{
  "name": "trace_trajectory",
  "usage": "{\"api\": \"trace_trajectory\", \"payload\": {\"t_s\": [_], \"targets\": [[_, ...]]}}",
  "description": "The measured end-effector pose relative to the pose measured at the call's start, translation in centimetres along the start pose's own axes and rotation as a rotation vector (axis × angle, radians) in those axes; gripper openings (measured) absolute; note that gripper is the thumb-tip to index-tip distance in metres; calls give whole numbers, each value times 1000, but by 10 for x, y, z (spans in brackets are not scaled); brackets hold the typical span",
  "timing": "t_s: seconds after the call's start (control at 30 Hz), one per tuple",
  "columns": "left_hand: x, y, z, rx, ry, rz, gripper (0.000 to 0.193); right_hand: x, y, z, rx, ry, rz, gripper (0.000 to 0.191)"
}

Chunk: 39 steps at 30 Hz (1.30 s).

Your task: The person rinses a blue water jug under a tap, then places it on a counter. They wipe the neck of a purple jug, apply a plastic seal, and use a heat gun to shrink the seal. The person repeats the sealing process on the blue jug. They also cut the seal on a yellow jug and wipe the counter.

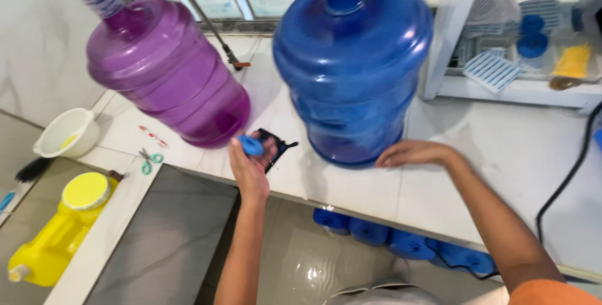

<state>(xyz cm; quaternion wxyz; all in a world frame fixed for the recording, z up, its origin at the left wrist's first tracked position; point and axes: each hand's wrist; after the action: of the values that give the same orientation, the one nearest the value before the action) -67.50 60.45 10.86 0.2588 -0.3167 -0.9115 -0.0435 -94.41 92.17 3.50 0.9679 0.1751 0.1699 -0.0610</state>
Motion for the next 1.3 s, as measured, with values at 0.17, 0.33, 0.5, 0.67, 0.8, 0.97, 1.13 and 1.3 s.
{"api": "trace_trajectory", "payload": {"t_s": [0.17, 0.33, 0.5, 0.67, 0.8, 0.97, 1.13, 1.3], "targets": [[125, -26, -36, 375, 154, 79, 69, -105, 33, -17, 12, -200, -589, 36], [206, -39, -69, 525, 141, 155, 65, -156, -21, -31, -118, -382, -691, 32], [247, -61, -83, 437, 118, 191, 60, -180, -77, -19, -196, -367, -595, 37], [265, -100, -91, 264, 113, 78, 57, -195, -105, 2, -221, -254, -564, 34], [263, -114, -87, 231, 112, 187, 50, -207, -131, 17, -267, -73, -549, 30], [256, -121, -84, 220, 98, 153, 46, -210, -165, 33, -470, 6, -471, 31], [258, -121, -84, 238, 59, 169, 52, -211, -179, 41, -526, -20, -475, 34], [264, -116, -85, 189, 33, 75, 55, -213, -182, 43, -548, -38, -504, 36]]}}
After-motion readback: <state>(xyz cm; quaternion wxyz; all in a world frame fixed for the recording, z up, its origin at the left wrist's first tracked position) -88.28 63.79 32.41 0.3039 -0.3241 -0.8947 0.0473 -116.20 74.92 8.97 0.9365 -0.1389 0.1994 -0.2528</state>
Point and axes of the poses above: each hand's wrist, its own y-axis away from the middle knuckle, its own x-axis out of the palm, z = x × y, and after that the axes turned 1 degree about -y, right-handed
